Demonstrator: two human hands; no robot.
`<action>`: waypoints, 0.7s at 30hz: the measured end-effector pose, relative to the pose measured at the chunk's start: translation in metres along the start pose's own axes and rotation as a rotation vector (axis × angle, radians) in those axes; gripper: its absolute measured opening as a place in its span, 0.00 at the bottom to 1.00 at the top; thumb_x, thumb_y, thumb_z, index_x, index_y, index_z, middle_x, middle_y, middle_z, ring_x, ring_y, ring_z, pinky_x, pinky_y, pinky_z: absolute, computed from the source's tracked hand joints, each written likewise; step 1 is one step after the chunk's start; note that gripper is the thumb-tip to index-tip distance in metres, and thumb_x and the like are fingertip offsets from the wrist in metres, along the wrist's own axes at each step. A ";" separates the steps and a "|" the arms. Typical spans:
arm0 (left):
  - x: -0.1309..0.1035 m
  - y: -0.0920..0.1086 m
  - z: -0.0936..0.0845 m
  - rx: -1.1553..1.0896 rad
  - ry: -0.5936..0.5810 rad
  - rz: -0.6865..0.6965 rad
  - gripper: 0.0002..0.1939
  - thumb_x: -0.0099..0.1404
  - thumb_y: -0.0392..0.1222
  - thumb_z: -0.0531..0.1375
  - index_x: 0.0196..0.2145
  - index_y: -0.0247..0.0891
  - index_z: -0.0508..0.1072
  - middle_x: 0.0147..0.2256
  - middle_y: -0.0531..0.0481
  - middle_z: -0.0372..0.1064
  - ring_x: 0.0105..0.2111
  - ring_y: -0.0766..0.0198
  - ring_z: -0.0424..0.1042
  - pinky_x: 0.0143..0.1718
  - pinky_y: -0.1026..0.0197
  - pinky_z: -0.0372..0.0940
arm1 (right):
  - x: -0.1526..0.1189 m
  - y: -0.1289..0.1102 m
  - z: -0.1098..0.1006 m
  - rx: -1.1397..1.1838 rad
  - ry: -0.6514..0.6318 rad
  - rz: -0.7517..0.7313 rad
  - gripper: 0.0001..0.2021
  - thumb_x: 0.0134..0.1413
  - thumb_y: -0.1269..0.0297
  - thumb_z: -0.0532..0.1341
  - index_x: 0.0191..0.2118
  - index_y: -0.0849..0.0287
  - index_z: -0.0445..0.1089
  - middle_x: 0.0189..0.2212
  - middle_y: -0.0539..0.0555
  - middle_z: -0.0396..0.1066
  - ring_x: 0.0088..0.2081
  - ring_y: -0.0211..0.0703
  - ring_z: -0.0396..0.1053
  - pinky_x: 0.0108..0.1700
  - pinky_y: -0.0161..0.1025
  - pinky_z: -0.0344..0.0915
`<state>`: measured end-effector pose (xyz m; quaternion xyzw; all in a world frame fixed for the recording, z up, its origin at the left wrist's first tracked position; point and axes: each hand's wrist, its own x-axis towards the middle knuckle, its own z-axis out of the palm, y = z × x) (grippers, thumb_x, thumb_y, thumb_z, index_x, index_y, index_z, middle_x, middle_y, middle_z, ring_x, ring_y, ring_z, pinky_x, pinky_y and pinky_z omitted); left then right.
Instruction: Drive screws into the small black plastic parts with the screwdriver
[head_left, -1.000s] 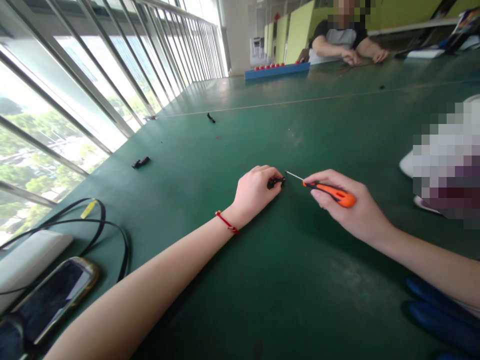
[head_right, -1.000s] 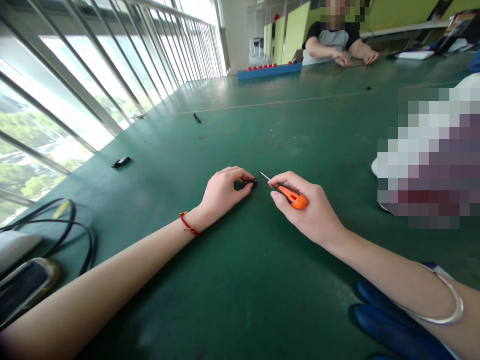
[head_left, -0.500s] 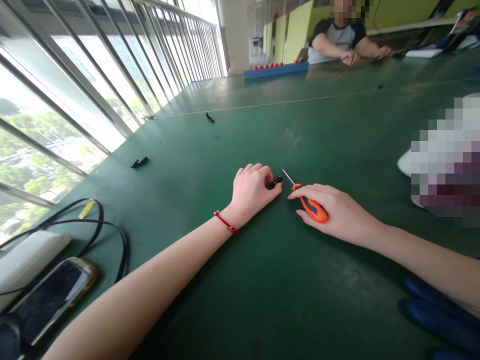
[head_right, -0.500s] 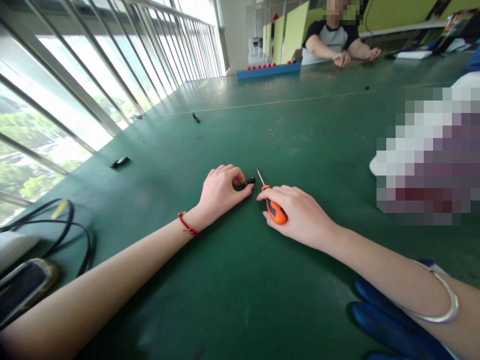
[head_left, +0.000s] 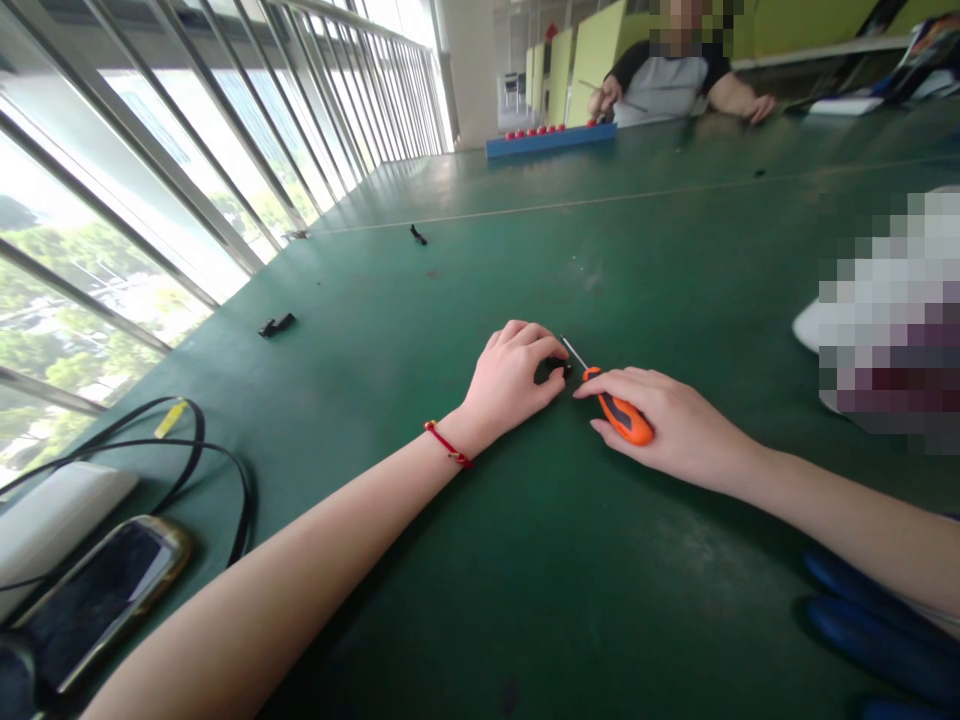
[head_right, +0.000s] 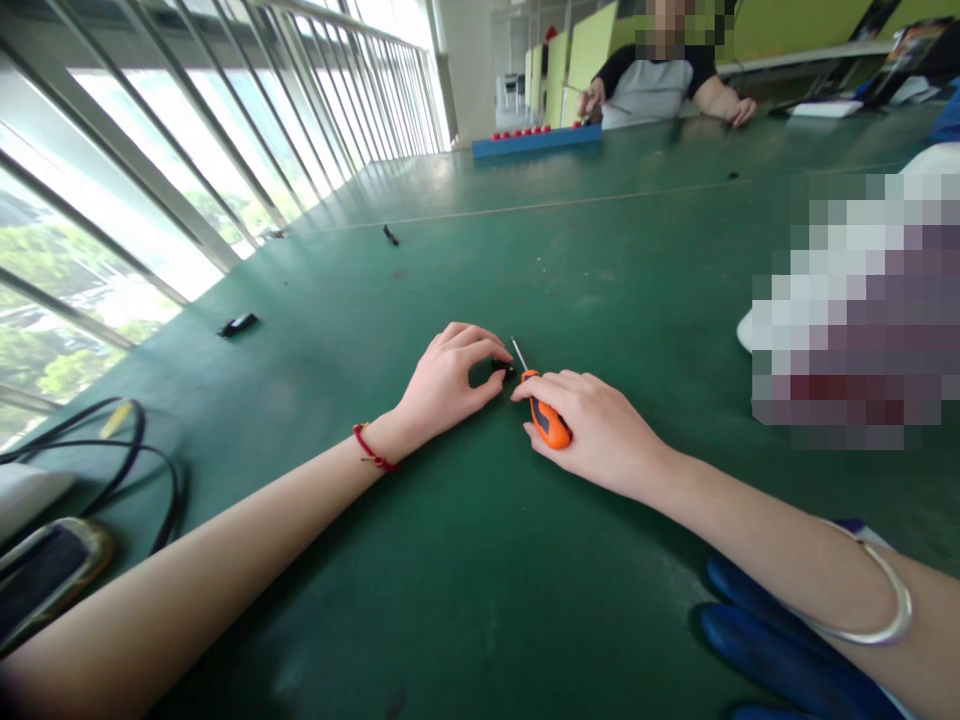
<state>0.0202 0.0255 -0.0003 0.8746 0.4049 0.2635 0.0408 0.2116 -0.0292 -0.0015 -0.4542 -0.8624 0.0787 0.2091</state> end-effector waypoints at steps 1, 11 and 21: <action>0.000 0.000 0.000 -0.004 -0.003 -0.016 0.08 0.61 0.38 0.55 0.36 0.40 0.74 0.40 0.50 0.72 0.45 0.59 0.64 0.47 0.57 0.60 | 0.000 0.000 0.000 0.001 -0.002 0.000 0.13 0.51 0.66 0.58 0.44 0.56 0.69 0.42 0.56 0.73 0.42 0.50 0.71 0.43 0.48 0.68; 0.002 -0.009 0.001 -0.105 0.062 -0.205 0.07 0.61 0.40 0.58 0.34 0.40 0.75 0.36 0.52 0.74 0.40 0.60 0.68 0.43 0.57 0.63 | 0.000 -0.001 -0.002 0.003 -0.024 0.000 0.13 0.51 0.67 0.57 0.45 0.57 0.68 0.42 0.56 0.73 0.43 0.50 0.71 0.44 0.48 0.68; 0.005 -0.013 0.001 -0.317 0.071 -0.303 0.07 0.59 0.39 0.59 0.33 0.38 0.77 0.34 0.52 0.76 0.36 0.64 0.72 0.40 0.61 0.66 | 0.000 -0.001 -0.002 0.000 -0.021 -0.003 0.14 0.51 0.67 0.57 0.45 0.56 0.68 0.42 0.56 0.73 0.42 0.50 0.71 0.43 0.48 0.69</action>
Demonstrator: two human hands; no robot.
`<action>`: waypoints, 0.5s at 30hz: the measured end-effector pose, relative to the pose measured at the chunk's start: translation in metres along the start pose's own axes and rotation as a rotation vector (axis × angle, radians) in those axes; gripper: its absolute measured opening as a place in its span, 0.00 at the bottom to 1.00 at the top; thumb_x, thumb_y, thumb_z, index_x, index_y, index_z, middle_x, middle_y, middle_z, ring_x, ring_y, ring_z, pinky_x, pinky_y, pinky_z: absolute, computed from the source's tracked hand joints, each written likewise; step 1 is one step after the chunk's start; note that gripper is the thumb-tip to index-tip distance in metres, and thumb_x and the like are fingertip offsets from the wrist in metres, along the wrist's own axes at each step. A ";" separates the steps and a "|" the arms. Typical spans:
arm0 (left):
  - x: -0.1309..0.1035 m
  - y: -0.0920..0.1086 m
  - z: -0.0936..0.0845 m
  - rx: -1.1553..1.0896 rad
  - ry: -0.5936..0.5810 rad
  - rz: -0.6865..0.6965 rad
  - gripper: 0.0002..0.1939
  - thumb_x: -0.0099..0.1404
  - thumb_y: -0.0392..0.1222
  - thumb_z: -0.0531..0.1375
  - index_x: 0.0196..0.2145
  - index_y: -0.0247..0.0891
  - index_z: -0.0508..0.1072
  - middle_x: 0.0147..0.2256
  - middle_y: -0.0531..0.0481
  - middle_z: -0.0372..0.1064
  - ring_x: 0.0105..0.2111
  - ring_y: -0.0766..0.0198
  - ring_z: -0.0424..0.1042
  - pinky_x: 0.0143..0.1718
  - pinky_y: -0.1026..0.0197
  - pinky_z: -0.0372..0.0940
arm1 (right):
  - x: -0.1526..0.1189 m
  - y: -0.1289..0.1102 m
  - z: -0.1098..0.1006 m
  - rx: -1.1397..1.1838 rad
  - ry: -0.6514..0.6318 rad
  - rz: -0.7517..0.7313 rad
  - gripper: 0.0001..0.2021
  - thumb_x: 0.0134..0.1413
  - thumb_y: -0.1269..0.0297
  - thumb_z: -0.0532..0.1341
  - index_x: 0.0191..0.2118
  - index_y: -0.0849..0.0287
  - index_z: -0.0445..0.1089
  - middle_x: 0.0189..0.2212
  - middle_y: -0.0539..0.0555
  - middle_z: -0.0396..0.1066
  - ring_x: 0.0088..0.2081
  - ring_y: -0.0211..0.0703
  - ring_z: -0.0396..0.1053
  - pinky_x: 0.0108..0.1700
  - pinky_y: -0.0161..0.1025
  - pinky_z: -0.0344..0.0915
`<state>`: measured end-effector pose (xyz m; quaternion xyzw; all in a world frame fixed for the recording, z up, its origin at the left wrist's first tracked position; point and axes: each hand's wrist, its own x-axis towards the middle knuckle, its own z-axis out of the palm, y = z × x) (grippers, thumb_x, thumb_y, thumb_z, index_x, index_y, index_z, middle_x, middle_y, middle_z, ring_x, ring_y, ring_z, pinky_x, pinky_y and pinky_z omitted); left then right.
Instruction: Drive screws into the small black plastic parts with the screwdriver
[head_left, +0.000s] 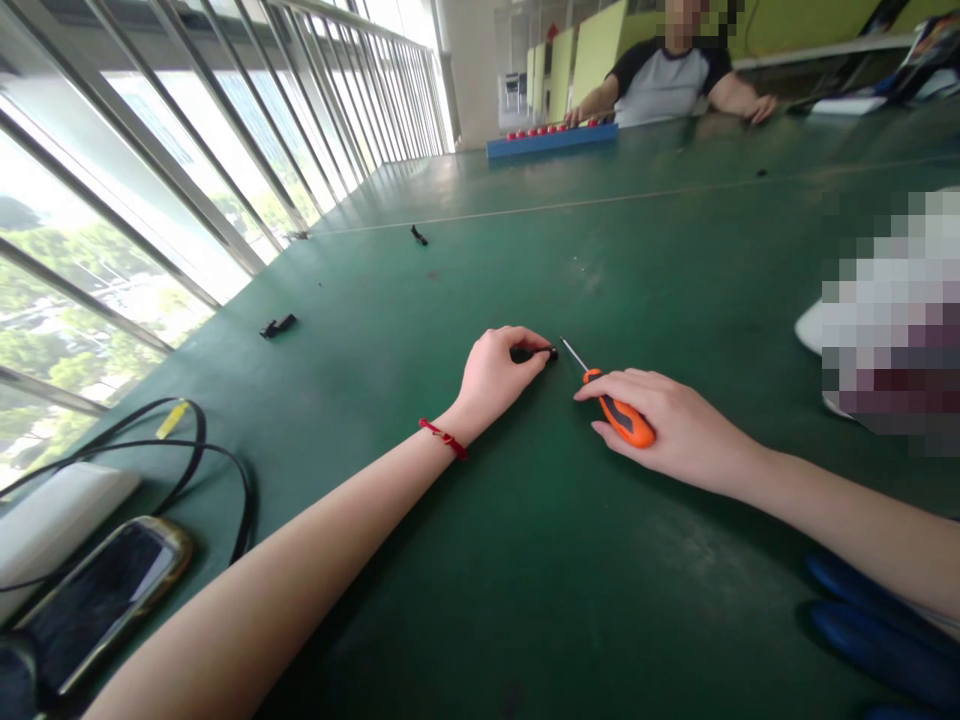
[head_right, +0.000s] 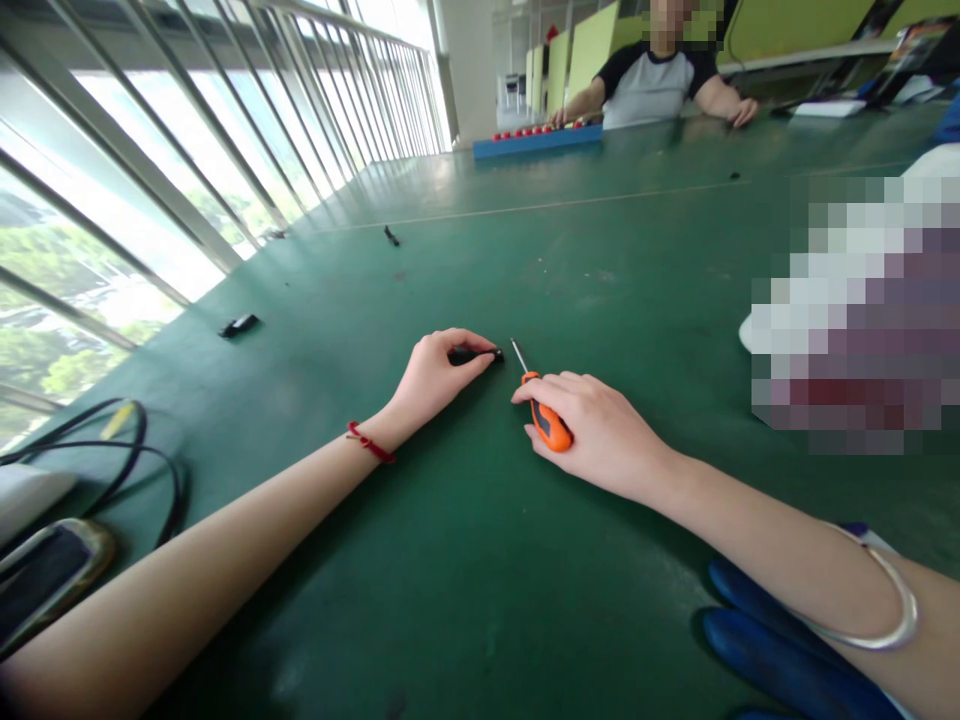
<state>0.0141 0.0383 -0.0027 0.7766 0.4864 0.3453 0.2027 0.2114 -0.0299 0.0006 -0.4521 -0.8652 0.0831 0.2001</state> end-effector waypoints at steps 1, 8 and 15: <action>0.000 0.000 0.000 -0.018 -0.003 -0.007 0.07 0.58 0.38 0.59 0.33 0.38 0.77 0.34 0.52 0.76 0.35 0.65 0.73 0.39 0.62 0.66 | 0.000 0.000 0.000 0.000 -0.002 0.000 0.14 0.51 0.67 0.57 0.45 0.57 0.68 0.42 0.56 0.73 0.42 0.50 0.71 0.43 0.48 0.69; 0.001 0.000 0.000 0.025 0.013 -0.006 0.08 0.60 0.40 0.59 0.34 0.38 0.77 0.34 0.51 0.76 0.36 0.63 0.72 0.41 0.59 0.65 | 0.000 0.001 0.000 0.016 -0.019 0.014 0.13 0.51 0.67 0.57 0.45 0.58 0.68 0.43 0.57 0.72 0.43 0.50 0.70 0.45 0.49 0.68; 0.001 -0.001 0.000 0.058 0.075 0.028 0.07 0.61 0.39 0.59 0.35 0.38 0.77 0.37 0.49 0.73 0.39 0.63 0.70 0.43 0.59 0.64 | 0.000 -0.004 -0.005 0.191 0.036 0.159 0.11 0.53 0.64 0.58 0.43 0.56 0.68 0.40 0.53 0.72 0.35 0.43 0.70 0.39 0.41 0.67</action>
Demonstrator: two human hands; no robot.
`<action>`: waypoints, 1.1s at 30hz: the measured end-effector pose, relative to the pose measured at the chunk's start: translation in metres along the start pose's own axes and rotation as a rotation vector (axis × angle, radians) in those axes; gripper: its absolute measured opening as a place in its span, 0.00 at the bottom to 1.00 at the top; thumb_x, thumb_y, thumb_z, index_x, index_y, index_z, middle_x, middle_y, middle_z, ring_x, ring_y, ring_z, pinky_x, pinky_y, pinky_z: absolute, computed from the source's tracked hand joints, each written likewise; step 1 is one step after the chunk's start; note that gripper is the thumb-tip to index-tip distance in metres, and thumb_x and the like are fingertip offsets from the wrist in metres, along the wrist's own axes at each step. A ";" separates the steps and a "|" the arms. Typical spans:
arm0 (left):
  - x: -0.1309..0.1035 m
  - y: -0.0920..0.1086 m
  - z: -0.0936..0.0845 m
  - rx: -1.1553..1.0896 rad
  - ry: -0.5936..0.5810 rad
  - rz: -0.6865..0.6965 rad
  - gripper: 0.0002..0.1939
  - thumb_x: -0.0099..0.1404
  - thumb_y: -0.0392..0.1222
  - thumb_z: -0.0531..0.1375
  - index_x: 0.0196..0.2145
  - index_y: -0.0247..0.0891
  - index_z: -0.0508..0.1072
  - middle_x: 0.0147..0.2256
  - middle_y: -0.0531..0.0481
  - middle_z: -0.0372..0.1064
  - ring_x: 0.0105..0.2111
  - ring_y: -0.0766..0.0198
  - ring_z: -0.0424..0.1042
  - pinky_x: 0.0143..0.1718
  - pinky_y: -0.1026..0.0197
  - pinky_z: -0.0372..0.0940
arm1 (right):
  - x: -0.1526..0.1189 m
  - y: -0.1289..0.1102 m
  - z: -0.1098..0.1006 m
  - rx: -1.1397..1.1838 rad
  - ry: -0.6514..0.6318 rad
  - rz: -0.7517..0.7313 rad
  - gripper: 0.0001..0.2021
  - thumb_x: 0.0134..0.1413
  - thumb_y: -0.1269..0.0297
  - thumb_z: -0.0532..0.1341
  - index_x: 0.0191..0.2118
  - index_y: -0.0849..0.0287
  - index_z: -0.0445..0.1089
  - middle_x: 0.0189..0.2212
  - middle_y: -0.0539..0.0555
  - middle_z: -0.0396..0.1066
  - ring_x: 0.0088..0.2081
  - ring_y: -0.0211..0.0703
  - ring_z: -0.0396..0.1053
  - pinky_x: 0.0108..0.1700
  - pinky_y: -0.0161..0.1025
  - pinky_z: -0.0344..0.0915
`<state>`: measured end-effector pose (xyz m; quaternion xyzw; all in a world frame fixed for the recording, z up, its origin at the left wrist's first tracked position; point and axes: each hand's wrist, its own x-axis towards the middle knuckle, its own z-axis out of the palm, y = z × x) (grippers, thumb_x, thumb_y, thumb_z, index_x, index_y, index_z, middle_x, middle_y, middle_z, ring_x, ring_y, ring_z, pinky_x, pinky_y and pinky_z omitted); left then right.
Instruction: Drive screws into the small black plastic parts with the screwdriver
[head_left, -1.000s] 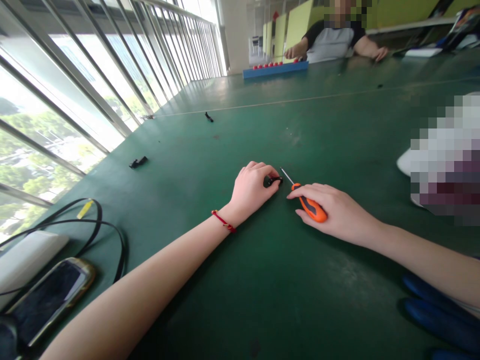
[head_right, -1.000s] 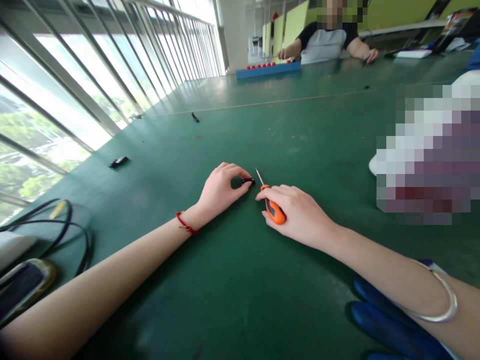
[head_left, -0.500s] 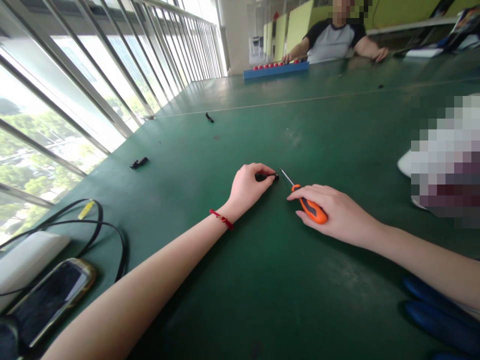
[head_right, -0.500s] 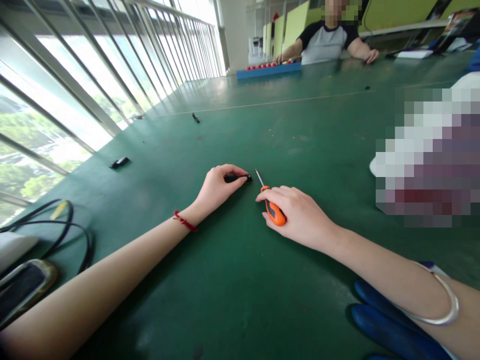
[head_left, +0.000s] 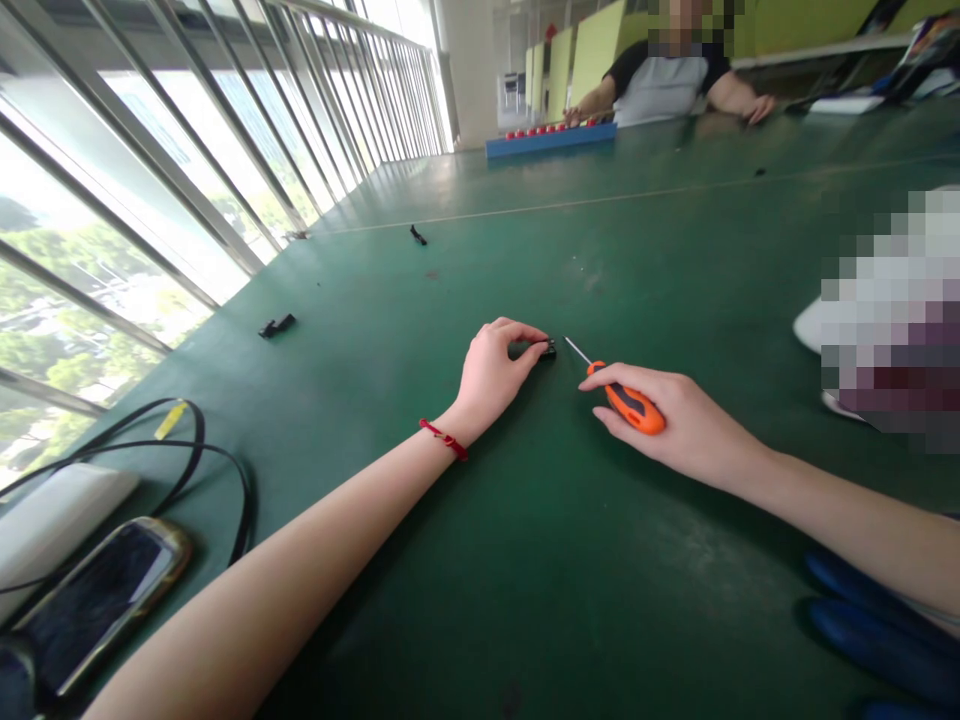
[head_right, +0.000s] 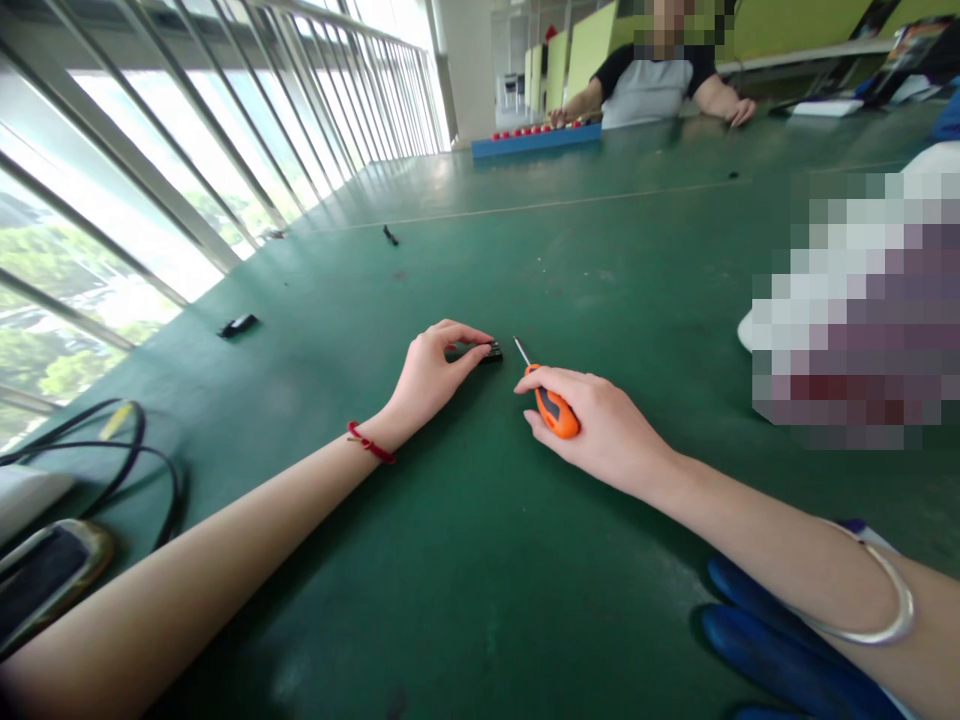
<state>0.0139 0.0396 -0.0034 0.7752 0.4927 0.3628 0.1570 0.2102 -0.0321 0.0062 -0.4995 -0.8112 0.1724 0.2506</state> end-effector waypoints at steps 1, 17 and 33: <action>-0.001 0.000 0.000 0.011 0.020 0.026 0.07 0.61 0.38 0.59 0.35 0.38 0.77 0.37 0.49 0.73 0.39 0.63 0.69 0.43 0.59 0.64 | 0.000 0.000 -0.001 0.036 0.020 0.021 0.10 0.53 0.63 0.58 0.42 0.56 0.68 0.39 0.53 0.72 0.32 0.41 0.70 0.38 0.39 0.66; -0.042 0.020 -0.017 -0.016 0.051 0.441 0.11 0.62 0.41 0.60 0.43 0.37 0.72 0.34 0.50 0.73 0.36 0.65 0.67 0.39 0.62 0.65 | 0.003 0.000 0.002 0.161 0.165 -0.060 0.11 0.51 0.63 0.62 0.42 0.58 0.68 0.33 0.51 0.70 0.33 0.38 0.69 0.38 0.35 0.64; -0.042 0.021 -0.013 -0.057 -0.024 0.419 0.08 0.62 0.41 0.60 0.39 0.38 0.73 0.34 0.50 0.74 0.37 0.64 0.68 0.39 0.61 0.65 | 0.003 0.000 0.002 0.172 0.113 -0.109 0.06 0.52 0.67 0.61 0.38 0.58 0.70 0.36 0.52 0.73 0.36 0.39 0.71 0.41 0.37 0.65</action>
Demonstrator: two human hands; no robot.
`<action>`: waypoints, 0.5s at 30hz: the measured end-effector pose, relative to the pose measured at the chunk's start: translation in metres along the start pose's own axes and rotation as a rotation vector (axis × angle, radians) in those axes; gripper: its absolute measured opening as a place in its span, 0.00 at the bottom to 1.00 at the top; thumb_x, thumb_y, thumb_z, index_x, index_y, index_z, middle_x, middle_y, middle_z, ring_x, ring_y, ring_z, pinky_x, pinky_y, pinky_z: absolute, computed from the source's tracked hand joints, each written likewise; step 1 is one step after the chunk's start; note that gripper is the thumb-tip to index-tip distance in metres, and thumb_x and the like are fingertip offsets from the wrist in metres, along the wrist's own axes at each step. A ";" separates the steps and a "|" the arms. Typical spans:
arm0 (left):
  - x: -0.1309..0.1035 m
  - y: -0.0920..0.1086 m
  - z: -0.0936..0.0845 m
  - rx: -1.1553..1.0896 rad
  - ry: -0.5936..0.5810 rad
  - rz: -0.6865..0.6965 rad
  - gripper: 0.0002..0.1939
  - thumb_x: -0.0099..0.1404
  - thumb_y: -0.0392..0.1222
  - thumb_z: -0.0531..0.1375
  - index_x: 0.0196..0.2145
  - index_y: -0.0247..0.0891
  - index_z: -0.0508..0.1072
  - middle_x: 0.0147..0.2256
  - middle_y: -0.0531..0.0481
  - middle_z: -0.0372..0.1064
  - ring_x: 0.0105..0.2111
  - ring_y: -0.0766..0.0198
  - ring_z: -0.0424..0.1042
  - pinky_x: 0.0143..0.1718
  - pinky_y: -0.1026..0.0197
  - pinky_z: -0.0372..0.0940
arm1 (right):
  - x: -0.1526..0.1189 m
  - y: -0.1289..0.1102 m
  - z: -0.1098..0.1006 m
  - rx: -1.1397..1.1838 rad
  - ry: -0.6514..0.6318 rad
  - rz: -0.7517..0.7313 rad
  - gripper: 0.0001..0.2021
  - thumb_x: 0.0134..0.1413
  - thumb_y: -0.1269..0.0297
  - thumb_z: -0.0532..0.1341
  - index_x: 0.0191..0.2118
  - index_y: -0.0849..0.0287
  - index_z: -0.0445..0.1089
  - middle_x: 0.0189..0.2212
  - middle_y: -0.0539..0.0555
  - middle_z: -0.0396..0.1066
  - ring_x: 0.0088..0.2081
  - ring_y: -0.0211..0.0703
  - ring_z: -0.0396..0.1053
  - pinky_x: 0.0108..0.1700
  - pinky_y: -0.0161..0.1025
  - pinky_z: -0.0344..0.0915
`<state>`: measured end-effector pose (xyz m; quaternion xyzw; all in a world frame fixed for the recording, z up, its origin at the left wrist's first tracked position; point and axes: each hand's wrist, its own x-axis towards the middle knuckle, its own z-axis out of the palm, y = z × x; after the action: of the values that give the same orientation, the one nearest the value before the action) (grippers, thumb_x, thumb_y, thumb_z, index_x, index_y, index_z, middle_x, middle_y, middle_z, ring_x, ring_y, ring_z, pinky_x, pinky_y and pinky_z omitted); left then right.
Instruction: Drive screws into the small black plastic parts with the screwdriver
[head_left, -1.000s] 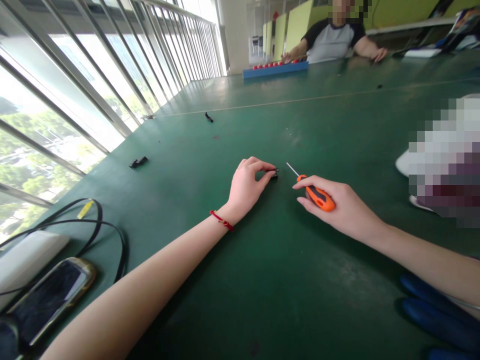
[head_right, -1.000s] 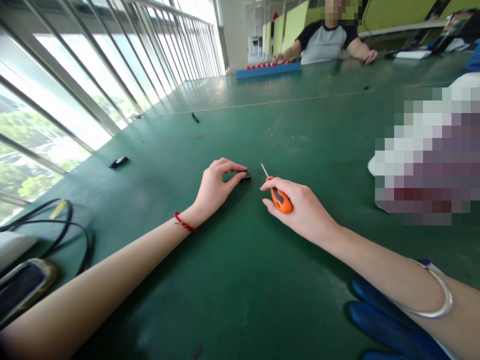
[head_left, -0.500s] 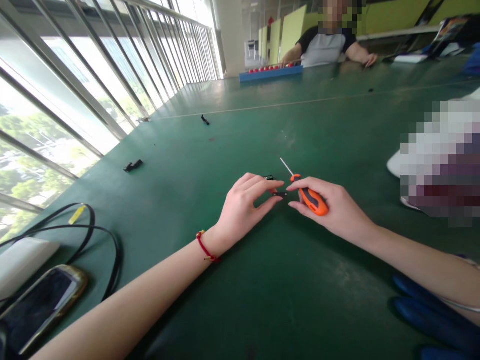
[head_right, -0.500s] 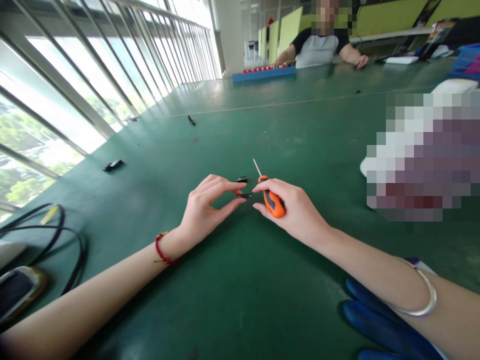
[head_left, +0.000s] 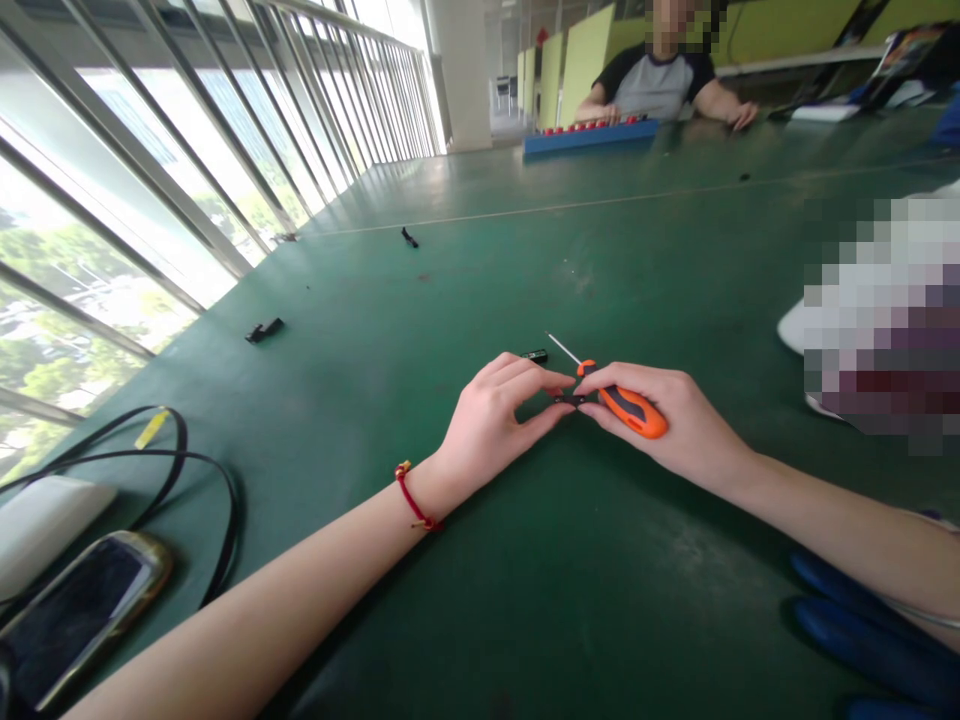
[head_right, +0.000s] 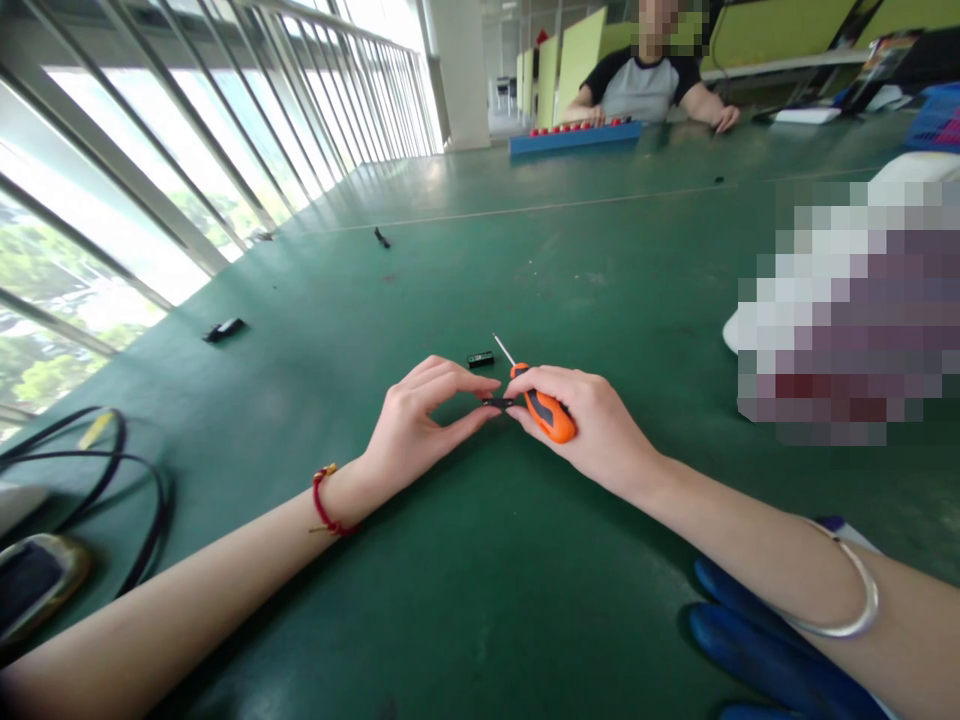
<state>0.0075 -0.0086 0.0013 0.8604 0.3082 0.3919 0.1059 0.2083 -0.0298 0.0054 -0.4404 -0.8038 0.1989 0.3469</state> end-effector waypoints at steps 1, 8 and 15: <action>0.000 0.000 0.000 0.011 -0.014 -0.011 0.08 0.62 0.42 0.60 0.38 0.39 0.74 0.34 0.50 0.74 0.37 0.64 0.69 0.40 0.60 0.65 | 0.000 0.000 0.000 -0.006 0.001 0.001 0.06 0.53 0.67 0.61 0.38 0.58 0.70 0.36 0.52 0.73 0.36 0.39 0.71 0.41 0.37 0.65; 0.000 -0.001 0.002 0.101 -0.031 -0.067 0.05 0.60 0.42 0.61 0.33 0.40 0.75 0.34 0.52 0.73 0.37 0.63 0.69 0.40 0.58 0.63 | 0.000 -0.001 -0.001 -0.018 -0.011 0.008 0.06 0.52 0.66 0.61 0.37 0.58 0.70 0.36 0.52 0.73 0.34 0.39 0.70 0.40 0.37 0.65; 0.002 -0.002 -0.002 0.154 -0.010 -0.173 0.03 0.58 0.40 0.61 0.30 0.40 0.74 0.36 0.52 0.73 0.38 0.62 0.68 0.43 0.57 0.63 | -0.001 -0.001 0.000 -0.016 0.067 0.073 0.07 0.53 0.64 0.60 0.38 0.57 0.71 0.36 0.51 0.74 0.33 0.38 0.71 0.38 0.35 0.65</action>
<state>0.0060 -0.0058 0.0033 0.8381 0.4101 0.3520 0.0745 0.2079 -0.0311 0.0057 -0.4785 -0.7768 0.1902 0.3626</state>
